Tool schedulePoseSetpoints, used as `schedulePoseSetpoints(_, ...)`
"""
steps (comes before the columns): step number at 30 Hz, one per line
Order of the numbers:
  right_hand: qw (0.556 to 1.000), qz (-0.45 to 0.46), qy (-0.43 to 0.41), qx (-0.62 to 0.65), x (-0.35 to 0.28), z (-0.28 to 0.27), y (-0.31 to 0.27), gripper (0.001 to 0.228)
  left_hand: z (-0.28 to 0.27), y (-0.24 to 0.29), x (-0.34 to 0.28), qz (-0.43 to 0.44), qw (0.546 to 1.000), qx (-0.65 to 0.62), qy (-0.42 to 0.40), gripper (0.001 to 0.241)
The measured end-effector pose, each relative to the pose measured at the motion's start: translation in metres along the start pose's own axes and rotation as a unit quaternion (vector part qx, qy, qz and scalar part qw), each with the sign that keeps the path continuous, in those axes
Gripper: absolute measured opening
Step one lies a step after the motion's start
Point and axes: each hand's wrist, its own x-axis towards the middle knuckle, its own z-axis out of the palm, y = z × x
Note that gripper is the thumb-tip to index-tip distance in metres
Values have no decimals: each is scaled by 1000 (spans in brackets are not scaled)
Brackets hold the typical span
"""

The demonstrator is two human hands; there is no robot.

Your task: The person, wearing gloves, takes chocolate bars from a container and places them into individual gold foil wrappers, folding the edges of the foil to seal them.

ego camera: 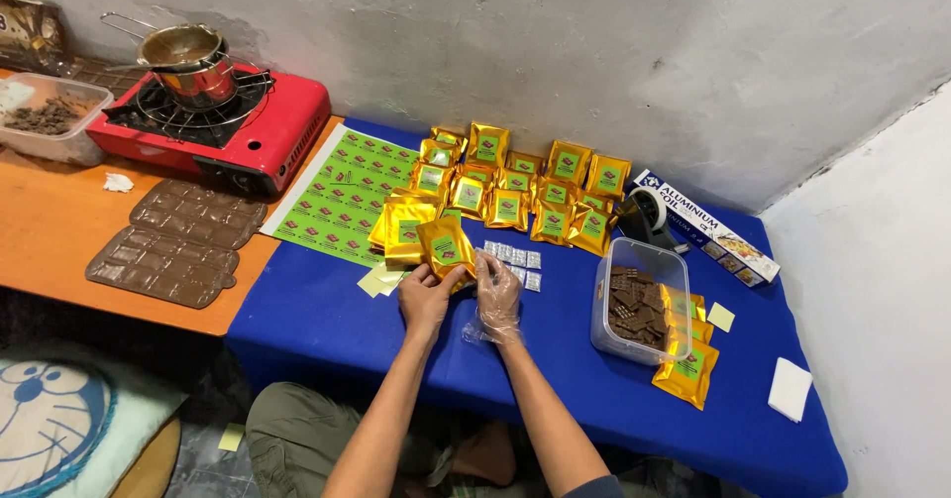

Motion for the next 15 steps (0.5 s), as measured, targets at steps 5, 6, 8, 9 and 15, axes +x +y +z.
schedulePoseSetpoints(5, 999, -26, -8, -23, -1, -3, -12, 22, -3, 13, -9, 12, 1000, -1, 10, 38)
schedulePoseSetpoints(6, 998, -57, -12, -32, -2, -3, -18, 22, -5, 14, -9, 8, 1000, -27, 14, 41)
schedulePoseSetpoints(8, 994, -95, -19, -58, -5, -6, -26, 22, -8, 14, -9, 1, 999, -39, 22, 42)
schedulePoseSetpoints(9, 987, -134, -26, -82, -7, -7, -29, 25, -10, 15, -9, -5, 998, -50, 31, 43)
schedulePoseSetpoints(15, 973, -194, -83, -92, -11, -3, -21, 47, -15, 9, -4, -23, 990, -132, 45, 59)
